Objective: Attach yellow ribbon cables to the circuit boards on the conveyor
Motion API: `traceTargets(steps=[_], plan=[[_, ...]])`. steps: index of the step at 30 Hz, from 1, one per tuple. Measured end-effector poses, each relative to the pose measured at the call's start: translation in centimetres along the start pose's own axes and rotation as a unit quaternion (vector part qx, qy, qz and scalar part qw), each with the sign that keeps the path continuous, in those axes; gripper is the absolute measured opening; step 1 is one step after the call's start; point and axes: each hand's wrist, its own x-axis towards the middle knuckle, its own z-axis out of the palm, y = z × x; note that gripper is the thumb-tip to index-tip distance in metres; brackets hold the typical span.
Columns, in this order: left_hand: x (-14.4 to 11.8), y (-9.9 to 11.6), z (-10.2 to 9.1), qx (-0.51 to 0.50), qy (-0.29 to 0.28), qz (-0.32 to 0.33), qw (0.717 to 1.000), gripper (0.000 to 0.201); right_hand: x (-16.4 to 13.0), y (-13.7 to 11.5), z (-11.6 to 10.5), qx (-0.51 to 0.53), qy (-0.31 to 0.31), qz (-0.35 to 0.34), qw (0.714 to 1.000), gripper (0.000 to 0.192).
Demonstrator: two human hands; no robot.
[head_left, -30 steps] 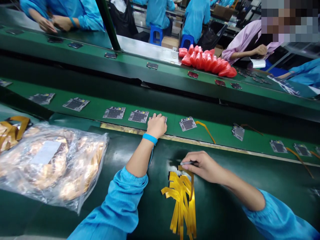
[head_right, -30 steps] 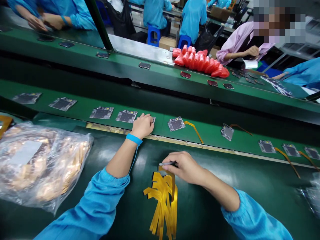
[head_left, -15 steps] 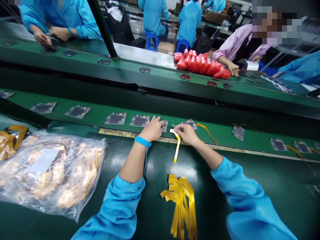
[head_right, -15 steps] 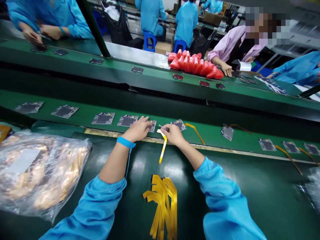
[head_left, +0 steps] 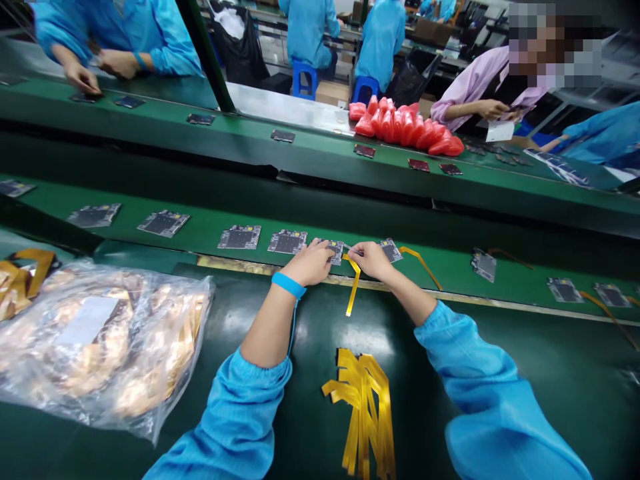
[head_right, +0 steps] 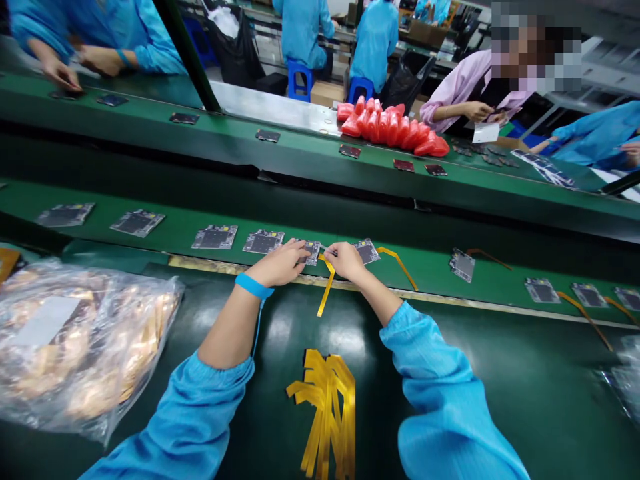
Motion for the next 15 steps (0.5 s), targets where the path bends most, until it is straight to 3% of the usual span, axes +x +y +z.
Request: traceTargets(steps=[15], plan=[[0.2, 1.4, -0.1, 0.026, -0.030, 0.034, 0.999, 0.050, 0.1, 0.6, -1.7, -0.047, -0.038, -0.011, 0.998, 0.021]])
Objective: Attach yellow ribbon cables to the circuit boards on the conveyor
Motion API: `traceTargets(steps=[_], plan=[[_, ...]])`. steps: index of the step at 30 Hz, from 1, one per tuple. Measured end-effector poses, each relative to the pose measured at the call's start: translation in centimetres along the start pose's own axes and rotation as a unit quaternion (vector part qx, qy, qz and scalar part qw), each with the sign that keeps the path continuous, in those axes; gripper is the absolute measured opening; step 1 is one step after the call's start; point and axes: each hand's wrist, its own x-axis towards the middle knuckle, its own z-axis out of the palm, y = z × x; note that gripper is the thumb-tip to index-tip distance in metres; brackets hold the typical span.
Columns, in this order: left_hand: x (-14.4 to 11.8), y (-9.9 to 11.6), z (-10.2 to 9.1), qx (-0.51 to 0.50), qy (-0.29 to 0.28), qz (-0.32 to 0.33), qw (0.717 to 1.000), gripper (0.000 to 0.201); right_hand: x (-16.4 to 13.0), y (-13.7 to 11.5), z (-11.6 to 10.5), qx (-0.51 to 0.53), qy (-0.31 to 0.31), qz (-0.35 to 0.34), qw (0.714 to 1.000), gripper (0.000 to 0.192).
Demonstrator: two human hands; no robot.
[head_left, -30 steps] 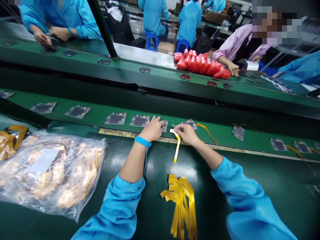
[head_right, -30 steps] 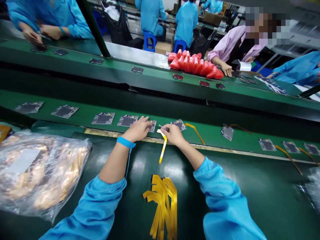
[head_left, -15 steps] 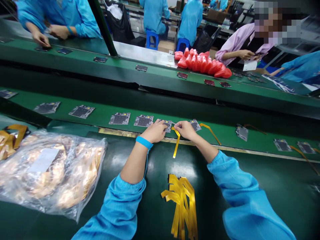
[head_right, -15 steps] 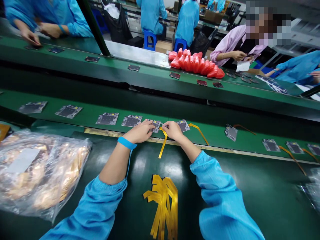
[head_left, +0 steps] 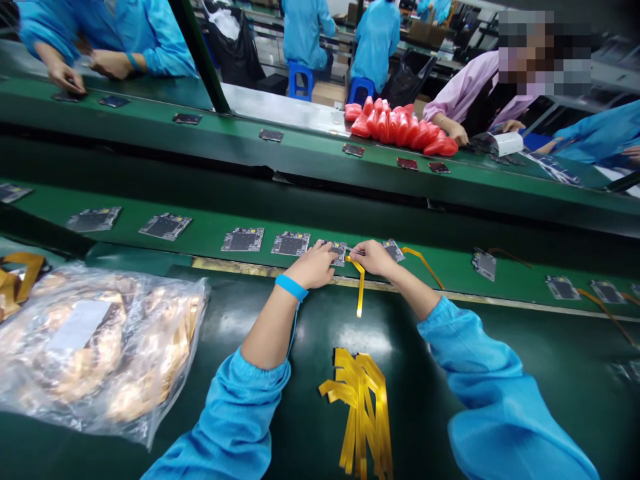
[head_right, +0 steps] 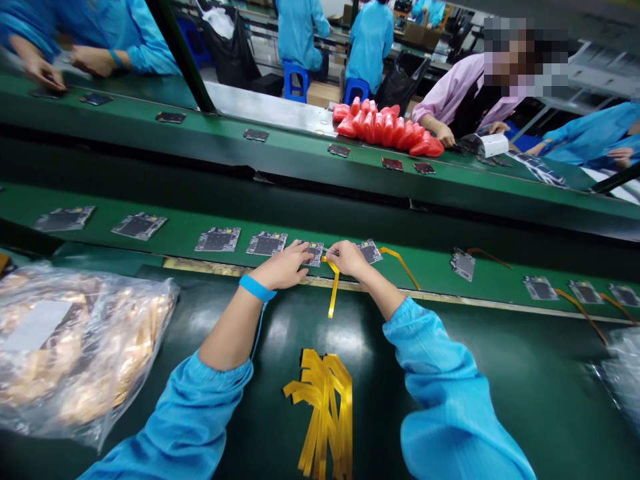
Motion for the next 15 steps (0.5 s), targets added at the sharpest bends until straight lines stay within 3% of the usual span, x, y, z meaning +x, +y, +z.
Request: traceTargets(steps=[9, 15], plan=[[-0.1, 1.6, 0.0, 0.006, -0.036, 0.013, 0.999, 0.069, -0.4, -0.2, -0.9, -0.045, -0.004, 0.025, 0.999, 0.018], [0.1, 3.4, 0.7, 0.040, -0.033, 0.002, 0.999, 0.067, -0.9, -0.2, -1.3, -0.062, -0.009, 0.042, 0.997, 0.021]])
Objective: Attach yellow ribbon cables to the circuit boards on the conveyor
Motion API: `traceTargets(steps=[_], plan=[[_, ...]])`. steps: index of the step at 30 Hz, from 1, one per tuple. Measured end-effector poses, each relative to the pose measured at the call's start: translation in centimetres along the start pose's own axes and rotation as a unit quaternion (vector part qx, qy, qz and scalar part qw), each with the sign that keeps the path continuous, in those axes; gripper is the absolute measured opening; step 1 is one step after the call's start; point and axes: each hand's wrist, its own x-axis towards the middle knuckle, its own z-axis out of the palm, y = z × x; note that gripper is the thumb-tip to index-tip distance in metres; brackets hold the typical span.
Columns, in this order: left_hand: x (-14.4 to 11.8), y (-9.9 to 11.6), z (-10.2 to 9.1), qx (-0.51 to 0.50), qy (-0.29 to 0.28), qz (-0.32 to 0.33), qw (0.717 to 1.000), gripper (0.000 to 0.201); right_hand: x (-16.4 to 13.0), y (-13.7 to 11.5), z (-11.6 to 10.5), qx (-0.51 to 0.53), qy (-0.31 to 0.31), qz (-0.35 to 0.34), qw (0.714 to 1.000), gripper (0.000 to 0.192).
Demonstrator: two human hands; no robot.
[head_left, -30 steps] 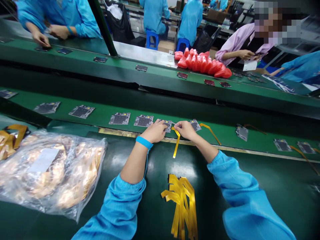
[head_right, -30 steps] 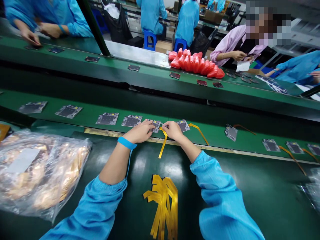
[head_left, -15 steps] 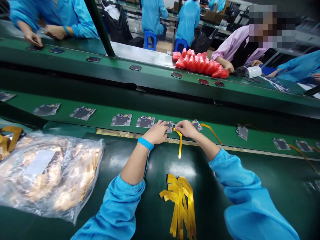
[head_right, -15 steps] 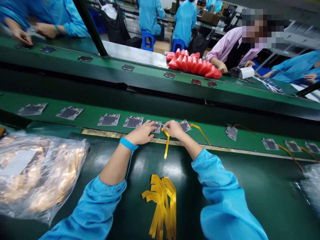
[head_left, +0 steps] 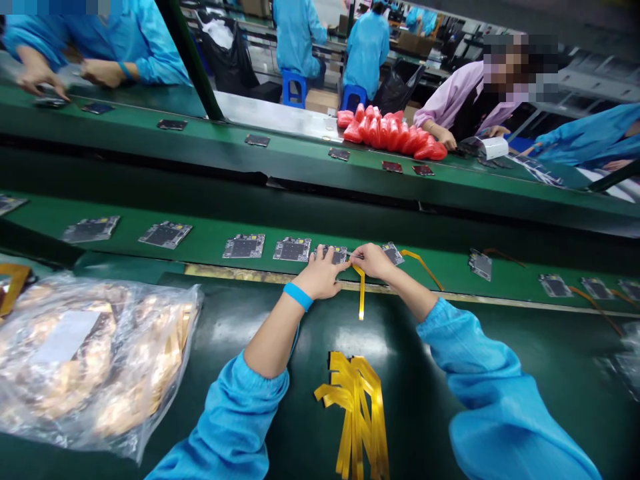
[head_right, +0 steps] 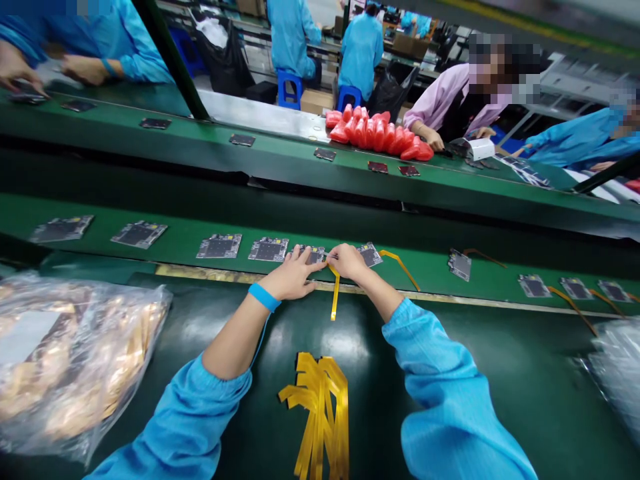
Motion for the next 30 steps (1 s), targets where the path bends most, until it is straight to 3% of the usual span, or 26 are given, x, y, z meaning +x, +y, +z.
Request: traceTargets(steps=[5, 9, 14, 23, 26, 30], plan=[[0.4, 0.9, 0.9, -0.006, 0.029, -0.015, 0.999, 0.066, -0.9, 0.6, -0.2, -0.022, 0.011, -0.005, 1.000, 0.021], [0.6, 1.3, 1.3, -0.004, 0.041, -0.011, 0.999, 0.065, -1.6, 0.8, -0.4, -0.054, 0.035, -0.020, 0.998, 0.043], [0.7, 1.7, 1.7, -0.007, 0.049, -0.008, 0.999, 0.073, -2.0, 0.9, -0.1, -0.040, 0.032, -0.018, 0.999, 0.023], [0.9, 1.6, 1.5, -0.044, 0.055, 0.024, 0.997, 0.073, -2.6, 2.7, -0.2, -0.075, 0.034, -0.027, 0.996, 0.014], [0.5, 0.9, 0.6, -0.053, 0.078, 0.039, 0.995, 0.063, -3.2, 2.8, -0.2, -0.077, 0.058, -0.045, 0.994, 0.014], [-0.1, -0.4, -0.8, -0.039, 0.145, 0.007, 0.989, 0.040, -4.4, 2.8, 0.0, -0.112, 0.079, -0.133, 0.982, 0.025]])
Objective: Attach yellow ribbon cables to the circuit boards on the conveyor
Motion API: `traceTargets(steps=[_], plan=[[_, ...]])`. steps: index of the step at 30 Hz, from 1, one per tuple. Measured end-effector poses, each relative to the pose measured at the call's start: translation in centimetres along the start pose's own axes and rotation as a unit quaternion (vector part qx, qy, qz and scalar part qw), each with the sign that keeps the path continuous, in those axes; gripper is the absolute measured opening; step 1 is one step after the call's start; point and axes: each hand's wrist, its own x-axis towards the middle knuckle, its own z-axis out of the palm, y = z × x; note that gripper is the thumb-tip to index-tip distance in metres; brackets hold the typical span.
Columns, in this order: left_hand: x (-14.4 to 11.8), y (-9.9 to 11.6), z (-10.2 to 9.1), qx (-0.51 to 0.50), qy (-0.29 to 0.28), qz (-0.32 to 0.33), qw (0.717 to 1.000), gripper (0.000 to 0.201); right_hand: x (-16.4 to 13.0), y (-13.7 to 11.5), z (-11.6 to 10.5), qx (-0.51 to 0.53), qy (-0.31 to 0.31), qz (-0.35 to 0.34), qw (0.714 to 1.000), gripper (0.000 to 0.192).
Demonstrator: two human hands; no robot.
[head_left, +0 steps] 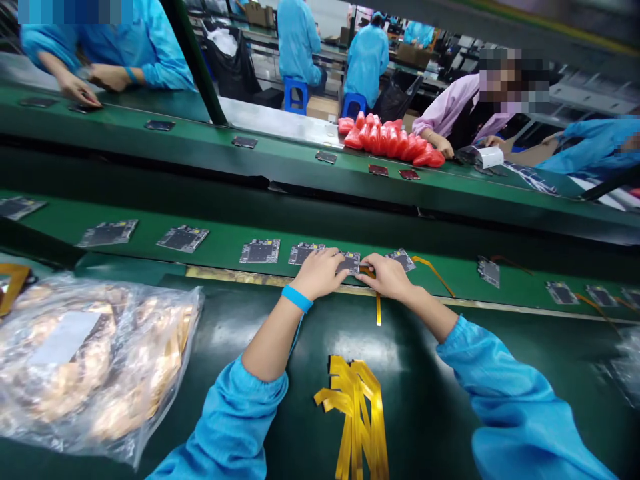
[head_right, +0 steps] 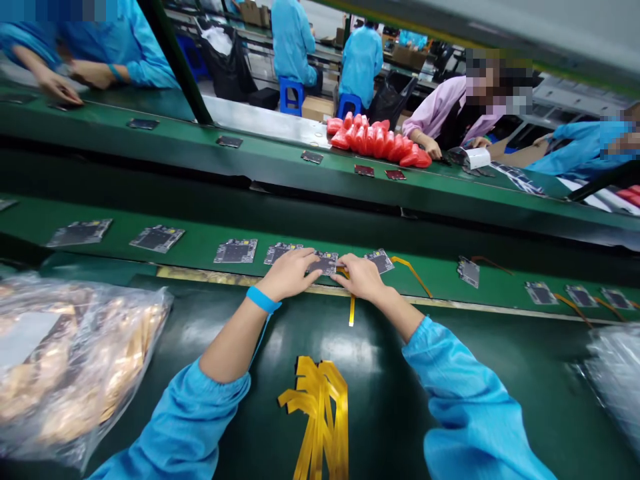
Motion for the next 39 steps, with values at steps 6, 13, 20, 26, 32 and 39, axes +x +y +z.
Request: traceTargets(steps=[6, 13, 20, 26, 32, 39], plan=[[0.0, -2.4, 0.0, 0.051, -0.001, -0.111, 0.992, 0.045, 0.3, 0.4, -1.3, -0.106, -0.001, -0.037, 0.994, 0.022], [0.0, -2.5, 0.7, 0.050, -0.007, -0.111, 0.993, 0.045, -2.2, -0.7, -1.8, 0.041, -0.020, 0.042, 0.998, 0.016], [-0.1, -2.0, 0.0, 0.027, 0.001, -0.127, 0.991, 0.037, -9.0, -5.8, -1.2, 0.168, -0.177, -0.066, 0.968, 0.010], [-0.2, -1.8, -0.5, 0.061, -0.014, -0.137, 0.989, 0.035, -11.1, -9.0, -0.3, 0.150, -0.208, -0.025, 0.966, 0.023], [0.3, -1.7, 0.5, 0.041, 0.055, -0.143, 0.987, 0.033, -10.3, -10.4, 0.8, 0.140, -0.232, -0.039, 0.962, 0.015], [0.8, -0.5, 2.4, 0.020, 0.052, -0.136, 0.989, 0.042, -11.2, -10.1, 1.6, 0.126, -0.213, -0.050, 0.968, 0.031]])
